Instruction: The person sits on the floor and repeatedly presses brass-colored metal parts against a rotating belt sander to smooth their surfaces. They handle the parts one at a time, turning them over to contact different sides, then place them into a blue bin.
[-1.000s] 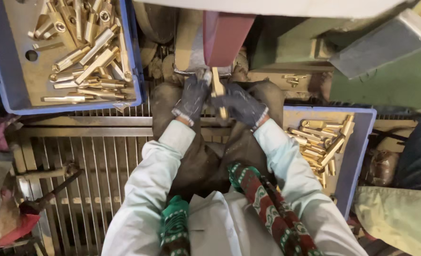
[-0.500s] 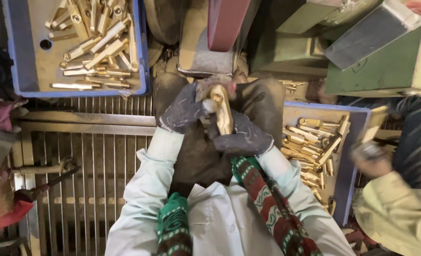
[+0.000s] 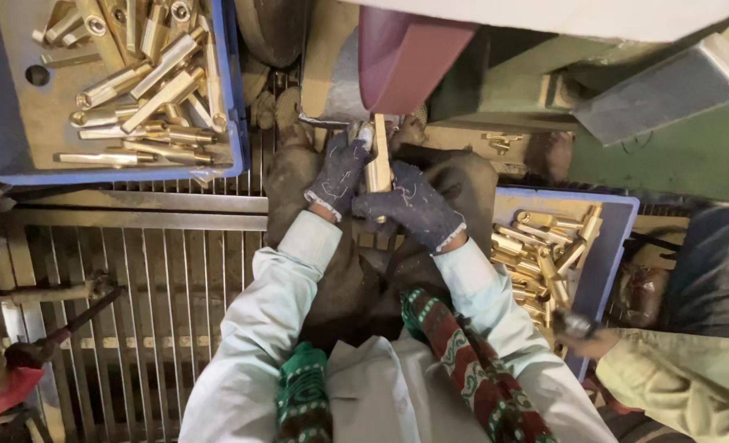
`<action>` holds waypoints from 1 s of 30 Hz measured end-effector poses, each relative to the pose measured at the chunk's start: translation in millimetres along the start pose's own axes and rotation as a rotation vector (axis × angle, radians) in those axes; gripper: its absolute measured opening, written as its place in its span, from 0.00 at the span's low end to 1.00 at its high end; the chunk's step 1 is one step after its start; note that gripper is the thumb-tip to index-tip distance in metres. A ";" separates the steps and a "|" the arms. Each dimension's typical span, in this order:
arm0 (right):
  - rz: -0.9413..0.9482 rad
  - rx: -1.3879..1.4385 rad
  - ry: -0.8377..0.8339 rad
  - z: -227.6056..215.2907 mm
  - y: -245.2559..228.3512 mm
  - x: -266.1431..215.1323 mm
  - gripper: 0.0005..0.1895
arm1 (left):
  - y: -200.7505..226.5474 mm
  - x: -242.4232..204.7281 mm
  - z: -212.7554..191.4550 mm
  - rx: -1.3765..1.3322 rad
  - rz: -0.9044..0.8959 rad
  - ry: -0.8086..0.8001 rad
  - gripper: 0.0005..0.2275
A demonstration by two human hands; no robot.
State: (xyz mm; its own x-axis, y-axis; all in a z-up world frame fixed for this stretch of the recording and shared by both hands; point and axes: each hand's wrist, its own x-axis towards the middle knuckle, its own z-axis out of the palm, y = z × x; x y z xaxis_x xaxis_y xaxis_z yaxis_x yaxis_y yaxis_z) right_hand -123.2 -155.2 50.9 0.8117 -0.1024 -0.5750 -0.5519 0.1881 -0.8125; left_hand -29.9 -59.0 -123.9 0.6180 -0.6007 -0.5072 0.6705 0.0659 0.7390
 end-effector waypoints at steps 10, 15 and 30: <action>0.006 0.035 0.105 -12.9 -20.7 32.8 0.15 | -20.1 31.5 -0.6 -0.601 -0.018 -0.194 0.15; -0.273 -0.280 0.039 5.0 12.7 -24.0 0.23 | 26.0 -33.5 -20.1 -0.379 -0.241 -0.141 0.16; -0.293 -1.008 0.763 -178.5 237.0 -132.1 0.28 | 133.3 -26.7 -337.0 -0.521 0.529 0.155 0.23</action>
State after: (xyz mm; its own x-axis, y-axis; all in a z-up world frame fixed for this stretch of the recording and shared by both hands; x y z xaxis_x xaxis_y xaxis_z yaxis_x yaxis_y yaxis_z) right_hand -395.5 -271.5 -82.9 0.7968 -0.6043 -0.0028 -0.5441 -0.7153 -0.4385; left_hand 181.2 234.3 -161.3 0.9360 -0.2681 -0.2282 0.3520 0.7049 0.6157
